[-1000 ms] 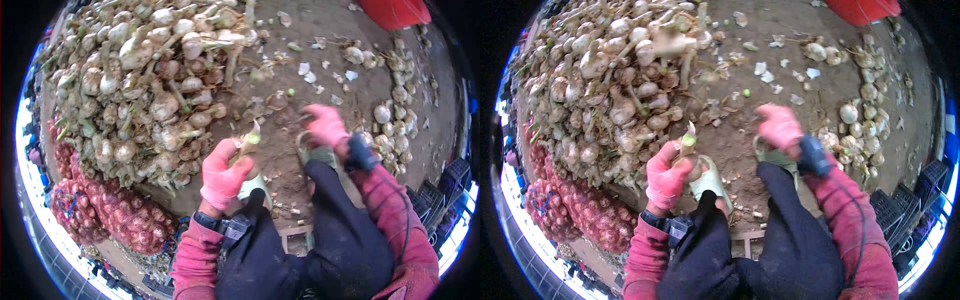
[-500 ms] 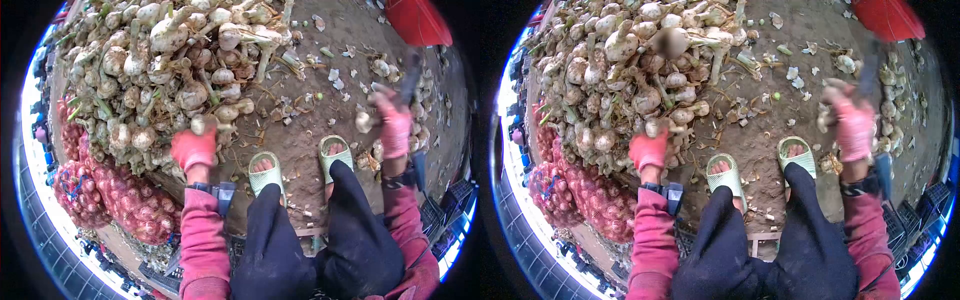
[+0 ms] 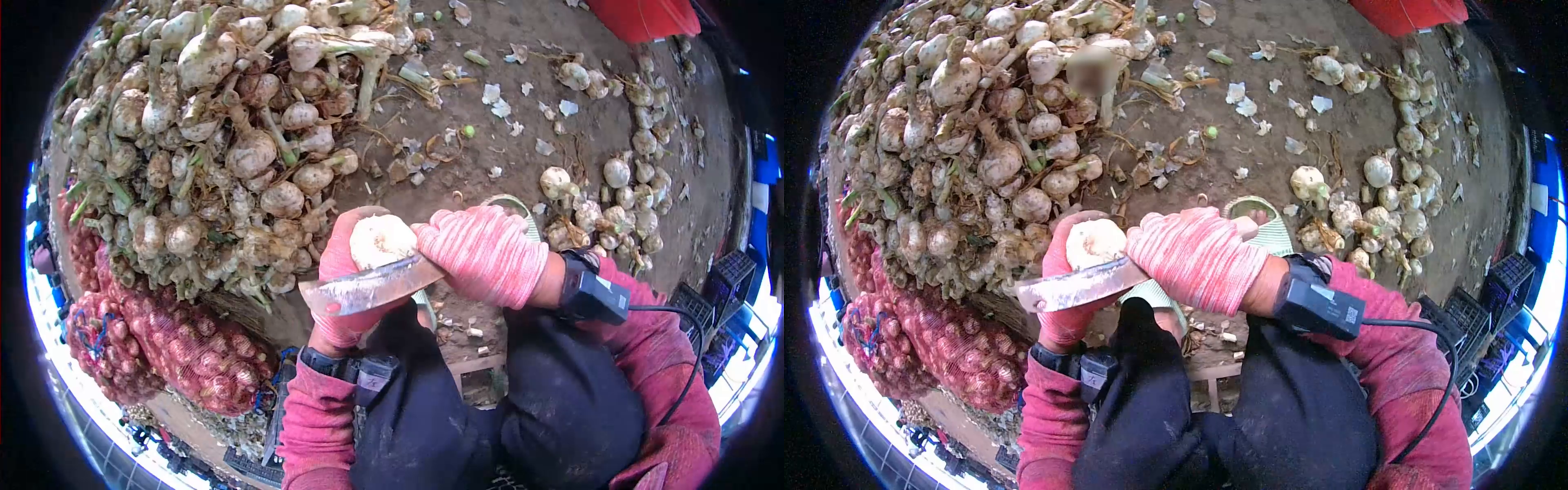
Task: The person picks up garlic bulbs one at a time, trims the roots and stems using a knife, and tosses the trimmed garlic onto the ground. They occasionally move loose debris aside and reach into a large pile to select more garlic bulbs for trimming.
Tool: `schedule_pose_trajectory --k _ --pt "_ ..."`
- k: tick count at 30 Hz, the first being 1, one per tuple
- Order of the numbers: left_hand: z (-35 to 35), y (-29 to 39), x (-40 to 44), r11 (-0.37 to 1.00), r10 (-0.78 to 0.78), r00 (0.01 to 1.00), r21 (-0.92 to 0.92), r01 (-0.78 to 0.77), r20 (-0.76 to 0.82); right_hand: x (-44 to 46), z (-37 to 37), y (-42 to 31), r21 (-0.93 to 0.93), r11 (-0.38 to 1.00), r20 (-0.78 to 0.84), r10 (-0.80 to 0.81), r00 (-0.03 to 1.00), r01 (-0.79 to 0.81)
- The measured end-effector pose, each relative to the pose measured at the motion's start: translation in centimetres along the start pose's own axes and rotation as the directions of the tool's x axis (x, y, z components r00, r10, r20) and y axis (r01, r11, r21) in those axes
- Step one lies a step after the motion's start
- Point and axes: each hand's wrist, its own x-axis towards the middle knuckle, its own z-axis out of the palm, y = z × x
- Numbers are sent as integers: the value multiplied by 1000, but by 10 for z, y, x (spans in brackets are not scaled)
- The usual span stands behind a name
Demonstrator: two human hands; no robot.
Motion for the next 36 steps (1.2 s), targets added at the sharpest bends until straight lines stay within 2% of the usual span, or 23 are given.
schedule_pose_trajectory --k 2,4,6,8,9,10,12,13,14,18,19,20,21,22,25,26,27,28,30,32,34,35,36 --pt "4 -2 -2 995 24 1000 99 -23 -6 -3 1 0 -24 999 65 38 997 -36" --pt "5 -7 -8 999 -29 1000 29 28 12 -5 18 10 101 991 -138 -74 988 89" --pt "6 8 -14 954 -149 985 -249 167 91 -3 30 25 78 997 -196 11 981 5" --pt "11 18 -14 992 -86 978 -80 102 191 -3 54 49 67 978 -215 207 954 -197" --pt "16 32 -19 915 -109 964 -355 192 241 8 39 58 60 853 79 514 854 -519" --pt "10 36 -13 958 -6 959 -275 86 282 -11 70 85 134 910 -286 415 864 -393" --pt "18 27 -4 993 -112 993 -24 113 45 -15 58 65 883 437 -154 611 777 -169" --pt "24 11 -3 910 -255 965 -322 262 63 -17 18 43 896 162 239 607 758 -413" --pt "25 -7 -2 976 -174 983 -125 181 65 -18 9 38 874 115 373 464 803 -472" --pt "34 1 7 1000 1 982 -20 -5 -191 -18 15 25 913 82 352 332 875 -399" --pt "28 10 3 895 -288 937 -403 191 -196 -19 15 22 963 84 215 333 918 -256" --pt "19 -26 4 808 -229 948 -586 59 -220 -19 14 21 990 88 73 331 941 -108" --pt "20 -19 4 698 -309 948 -694 174 -74 -16 14 26 932 357 -22 234 972 -65" --pt "22 -13 3 566 -364 928 -772 289 81 -15 18 31 932 356 -21 222 975 -61" --pt "26 -16 3 844 -395 917 -373 384 51 -14 12 34 469 883 -291 163 943 -8" --pt "30 -24 4 889 -408 913 -230 396 -4 -14 11 32 471 882 -285 166 944 -14" --pt "30 -30 8 946 -234 972 231 225 13 -12 9 32 344 939 -244 110 964 -20" --pt "27 -33 12 599 285 937 725 -339 203 -11 9 32 211 977 -196 58 979 -16" --pt "33 1 11 892 98 993 449 -58 -66 -8 45 78 127 990 -149 82 985 -63" --pt "23 -6 3 911 -89 991 394 120 -95 -18 42 115 87 869 -56 493 868 -488" --pt "11 -4 6 968 -149 986 195 161 -72 -45 52 143 491 716 -336 681 651 -496" --pt "12 9 9 967 -205 976 -140 213 71 -46 16 121 711 438 -173 867 468 -550" --pt "9 -6 6 920 -146 978 -342 190 153 -57 1 122 767 406 -192 884 427 -496"
